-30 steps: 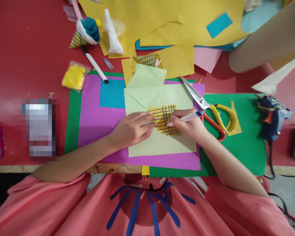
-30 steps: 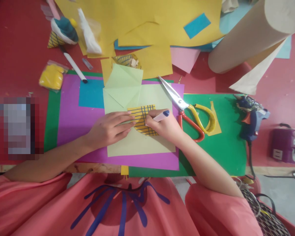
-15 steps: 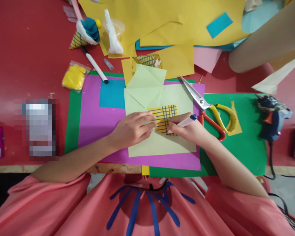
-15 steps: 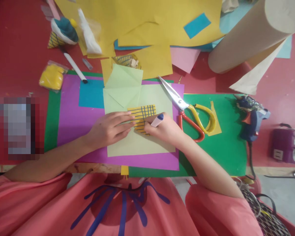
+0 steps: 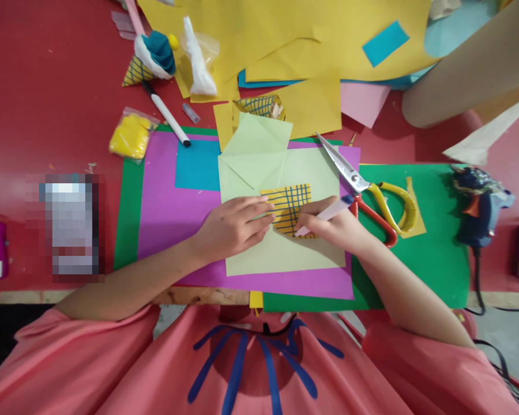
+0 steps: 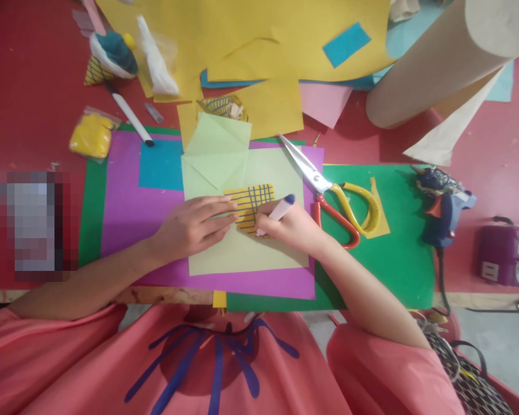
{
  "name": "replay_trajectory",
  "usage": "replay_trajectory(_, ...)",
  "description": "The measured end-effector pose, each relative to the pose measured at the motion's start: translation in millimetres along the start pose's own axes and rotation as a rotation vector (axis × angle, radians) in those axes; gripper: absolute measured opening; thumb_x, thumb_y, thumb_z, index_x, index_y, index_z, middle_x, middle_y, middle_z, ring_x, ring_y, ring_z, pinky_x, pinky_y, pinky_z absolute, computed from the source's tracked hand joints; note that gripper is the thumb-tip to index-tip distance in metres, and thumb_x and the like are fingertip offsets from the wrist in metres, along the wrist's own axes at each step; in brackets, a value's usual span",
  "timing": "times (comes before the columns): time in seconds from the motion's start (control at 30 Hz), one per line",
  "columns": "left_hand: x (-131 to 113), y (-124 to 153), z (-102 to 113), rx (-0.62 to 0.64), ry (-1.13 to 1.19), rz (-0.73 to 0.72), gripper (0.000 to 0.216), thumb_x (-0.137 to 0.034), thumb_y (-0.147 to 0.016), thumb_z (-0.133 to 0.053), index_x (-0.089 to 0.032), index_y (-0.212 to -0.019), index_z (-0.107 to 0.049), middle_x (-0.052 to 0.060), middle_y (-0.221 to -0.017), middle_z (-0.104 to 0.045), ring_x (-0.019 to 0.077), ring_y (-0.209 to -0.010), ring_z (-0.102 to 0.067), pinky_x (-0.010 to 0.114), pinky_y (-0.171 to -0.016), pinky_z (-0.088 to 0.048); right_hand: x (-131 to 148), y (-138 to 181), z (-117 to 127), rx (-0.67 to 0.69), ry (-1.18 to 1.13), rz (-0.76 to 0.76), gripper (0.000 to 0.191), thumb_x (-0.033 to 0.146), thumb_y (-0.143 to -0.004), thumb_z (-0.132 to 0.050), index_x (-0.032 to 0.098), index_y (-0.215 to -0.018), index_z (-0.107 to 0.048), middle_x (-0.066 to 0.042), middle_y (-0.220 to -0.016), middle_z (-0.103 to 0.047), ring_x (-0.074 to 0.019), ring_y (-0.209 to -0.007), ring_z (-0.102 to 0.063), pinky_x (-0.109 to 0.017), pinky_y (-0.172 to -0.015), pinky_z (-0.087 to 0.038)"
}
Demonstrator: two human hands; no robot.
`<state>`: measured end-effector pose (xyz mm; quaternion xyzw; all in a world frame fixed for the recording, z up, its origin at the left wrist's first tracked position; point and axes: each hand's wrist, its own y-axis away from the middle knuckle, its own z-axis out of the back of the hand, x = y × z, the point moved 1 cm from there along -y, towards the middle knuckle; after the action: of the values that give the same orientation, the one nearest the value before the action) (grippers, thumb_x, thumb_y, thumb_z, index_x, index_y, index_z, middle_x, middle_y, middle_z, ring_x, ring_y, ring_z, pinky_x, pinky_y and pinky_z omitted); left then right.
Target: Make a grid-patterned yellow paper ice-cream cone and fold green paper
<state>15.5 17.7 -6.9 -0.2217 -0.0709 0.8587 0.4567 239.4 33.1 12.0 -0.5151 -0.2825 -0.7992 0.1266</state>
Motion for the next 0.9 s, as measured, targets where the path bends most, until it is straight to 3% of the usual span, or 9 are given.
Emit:
replay_trajectory(0.13, 0.5, 0.2, -0.4, 0.009, -0.01, -0.004, 0.021, -0.016, -0.087, -0.059, -0.013, -0.106, -0.066, 0.009, -0.113, -0.069, 0.0252, -0.115, -0.062, 0.039, -0.094, -0.056, -6.2, -2.2, 3.8, -0.216, -0.313, -0.015, 0.025, 0.018, -0.08, -0.048, 0.015, -0.06, -0.063, 0.0, -0.054, -0.058, -0.0071, -0.043, -0.043, -0.023, -0.039, -0.029)
replay_trajectory(0.27, 0.9, 0.1, -0.8, 0.008, -0.015, -0.008, 0.02, -0.017, -0.087, -0.058, -0.013, -0.105, -0.067, 0.008, -0.112, -0.07, 0.0243, -0.114, -0.063, 0.038, -0.093, -0.056, -11.9, -3.8, -1.2, -0.44, -0.332, 0.097, 0.015, 0.03, -0.085, -0.058, 0.018, -0.078, -0.065, 0.002, -0.057, -0.057, -0.0086, -0.046, -0.049, -0.023, -0.043, -0.038)
replay_trajectory(0.37, 0.9, 0.1, -0.7, 0.009, -0.014, -0.005, 0.02, -0.017, -0.088, -0.057, -0.014, -0.105, -0.067, 0.008, -0.113, -0.07, 0.0242, -0.114, -0.063, 0.039, -0.093, -0.056, -11.6, -5.8, -7.0, -0.429, -0.23, 0.155, 0.015, 0.032, -0.084, -0.063, 0.02, -0.092, -0.066, 0.0, -0.072, -0.065, -0.0109, -0.06, -0.059, -0.026, -0.054, -0.048)
replay_trajectory(0.47, 0.9, 0.3, -0.6, 0.013, -0.008, 0.006, 0.021, -0.017, -0.088, -0.057, -0.014, -0.107, -0.067, 0.009, -0.114, -0.07, 0.0239, -0.115, -0.063, 0.039, -0.093, -0.056, -9.8, -8.2, -8.8, -0.409, -0.114, 0.158, 0.015, 0.031, -0.084, -0.063, 0.019, -0.093, -0.066, -0.001, -0.079, -0.067, -0.011, -0.067, -0.062, -0.026, -0.06, -0.049)
replay_trajectory(0.9, 0.7, 0.4, -1.5, 0.008, -0.01, 0.011, 0.021, -0.017, -0.088, -0.057, -0.015, -0.106, -0.067, 0.008, -0.113, -0.07, 0.0234, -0.115, -0.063, 0.038, -0.093, -0.056, -9.0, -10.8, -7.7, -0.409, -0.027, 0.132, 0.014, 0.03, -0.085, -0.062, 0.017, -0.089, -0.067, 0.0, -0.074, -0.066, -0.0099, -0.064, -0.059, -0.024, -0.057, -0.046)
